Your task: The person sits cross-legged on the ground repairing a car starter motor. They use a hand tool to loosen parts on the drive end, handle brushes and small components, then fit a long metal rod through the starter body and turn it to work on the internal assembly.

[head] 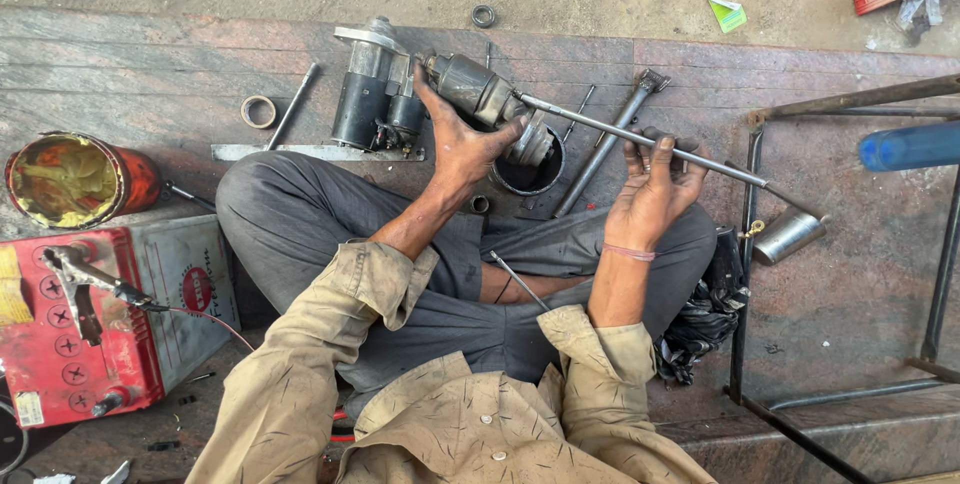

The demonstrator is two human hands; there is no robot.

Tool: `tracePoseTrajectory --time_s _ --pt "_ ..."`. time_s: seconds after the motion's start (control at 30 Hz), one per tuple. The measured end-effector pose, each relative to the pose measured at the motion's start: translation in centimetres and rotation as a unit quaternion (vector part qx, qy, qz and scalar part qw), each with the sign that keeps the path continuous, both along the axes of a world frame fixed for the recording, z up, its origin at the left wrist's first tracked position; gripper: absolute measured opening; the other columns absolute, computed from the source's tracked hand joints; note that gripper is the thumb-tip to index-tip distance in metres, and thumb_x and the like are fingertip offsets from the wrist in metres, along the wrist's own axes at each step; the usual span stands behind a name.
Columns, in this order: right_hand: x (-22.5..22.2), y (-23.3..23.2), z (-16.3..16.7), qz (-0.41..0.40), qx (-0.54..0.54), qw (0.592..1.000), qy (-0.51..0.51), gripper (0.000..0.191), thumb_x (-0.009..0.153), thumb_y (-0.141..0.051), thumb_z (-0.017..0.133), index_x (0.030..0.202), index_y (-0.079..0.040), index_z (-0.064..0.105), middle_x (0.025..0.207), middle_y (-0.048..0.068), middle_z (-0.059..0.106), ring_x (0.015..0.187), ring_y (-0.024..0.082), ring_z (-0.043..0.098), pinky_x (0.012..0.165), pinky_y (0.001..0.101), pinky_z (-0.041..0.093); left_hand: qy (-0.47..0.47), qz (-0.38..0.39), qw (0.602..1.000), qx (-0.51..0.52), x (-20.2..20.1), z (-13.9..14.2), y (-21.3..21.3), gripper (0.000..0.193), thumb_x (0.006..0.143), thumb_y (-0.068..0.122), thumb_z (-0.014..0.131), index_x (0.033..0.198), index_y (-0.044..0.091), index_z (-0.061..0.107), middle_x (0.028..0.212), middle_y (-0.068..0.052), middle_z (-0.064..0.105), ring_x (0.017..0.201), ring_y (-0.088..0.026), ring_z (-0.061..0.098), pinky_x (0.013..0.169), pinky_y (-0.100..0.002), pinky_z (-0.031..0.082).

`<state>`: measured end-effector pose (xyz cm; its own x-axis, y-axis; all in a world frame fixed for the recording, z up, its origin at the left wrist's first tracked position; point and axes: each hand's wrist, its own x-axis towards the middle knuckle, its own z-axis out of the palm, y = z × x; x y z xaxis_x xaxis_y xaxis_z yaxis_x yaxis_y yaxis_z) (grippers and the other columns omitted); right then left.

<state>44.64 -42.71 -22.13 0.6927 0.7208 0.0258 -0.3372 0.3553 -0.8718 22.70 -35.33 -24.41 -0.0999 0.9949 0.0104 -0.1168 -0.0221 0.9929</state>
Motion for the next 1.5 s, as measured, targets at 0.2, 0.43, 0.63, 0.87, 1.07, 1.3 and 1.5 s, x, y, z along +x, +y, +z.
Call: tracePoseTrajectory --time_s 0.2,0.43,0.63,0.87,1.07,1.3,1.5 --pt "-1.0 -0.1 -1.2 0.014 0.053 0.998 -0.014 0.026 0.1 -0.007 0.074 0.117 -0.009 0.055 0.107 0.01 0.071 0.101 0.027 0.076 0.086 0.0408 0.064 -0.021 0.007 0.999 -0.042 -0.1 0.7 -0.1 0.144 0.068 0.012 0.095 0.157 -0.001 -0.017 0.159 -0.028 0.021 0.146 -0.035 0.033 0.125 -0.04 0.028" --pt "-0.2 0.6 -1.4 0.067 0.073 0.995 -0.027 0.025 0.102 -0.007 0.075 0.116 -0.009 0.055 0.106 0.009 0.071 0.104 0.028 0.075 0.087 0.0412 0.065 -0.006 0.006 0.999 -0.044 -0.5 0.3 0.0 0.144 0.069 0.011 0.095 0.158 0.0 -0.019 0.161 -0.029 0.018 0.149 -0.036 0.03 0.126 -0.04 0.027" --pt "-1.3 0.8 -2.1 0.002 0.066 0.996 -0.057 0.026 0.099 -0.01 0.074 0.117 -0.01 0.054 0.102 0.009 0.072 0.095 0.025 0.075 0.078 0.0376 0.065 -0.006 0.004 1.0 -0.022 -0.3 0.1 0.0 0.146 0.07 0.011 0.096 0.157 -0.001 -0.021 0.161 -0.03 0.018 0.15 -0.037 0.028 0.128 -0.042 0.023" --pt "-2.3 0.6 -1.5 -0.039 0.044 0.997 -0.04 0.023 0.106 -0.017 0.07 0.12 -0.004 0.057 0.104 0.01 0.071 0.094 0.023 0.074 0.082 0.0391 0.065 -0.004 0.004 0.999 -0.034 -0.2 0.0 0.0 0.147 0.069 0.013 0.097 0.156 -0.002 -0.02 0.16 -0.03 0.017 0.151 -0.037 0.027 0.128 -0.041 0.022" --pt "-2.6 0.0 -0.2 0.001 0.019 0.999 -0.029 0.022 0.105 -0.019 0.069 0.12 -0.006 0.059 0.11 0.014 0.072 0.102 0.026 0.074 0.091 0.0426 0.063 0.004 0.007 1.0 -0.021 -0.2 0.0 0.1 0.145 0.07 0.012 0.097 0.157 -0.003 -0.019 0.161 -0.029 0.018 0.15 -0.036 0.029 0.128 -0.04 0.024" --pt "-2.5 0.6 0.3 0.008 0.042 0.999 -0.024 0.025 0.106 -0.02 0.067 0.121 -0.003 0.058 0.114 0.015 0.073 0.109 0.025 0.076 0.101 0.0432 0.066 -0.02 0.004 0.999 -0.025 0.0 0.1 -0.3 0.146 0.068 0.012 0.096 0.157 -0.003 -0.019 0.157 -0.028 0.025 0.145 -0.034 0.035 0.125 -0.038 0.027" --pt "-2.9 0.5 0.0 -0.027 0.012 0.999 -0.031 0.018 0.106 -0.012 0.069 0.116 -0.001 0.058 0.108 0.016 0.072 0.1 0.029 0.075 0.087 0.0448 0.065 0.024 0.016 1.0 -0.005 -0.2 0.1 0.0 0.145 0.07 0.009 0.099 0.157 -0.003 -0.016 0.161 -0.029 0.021 0.15 -0.035 0.03 0.129 -0.04 0.022"
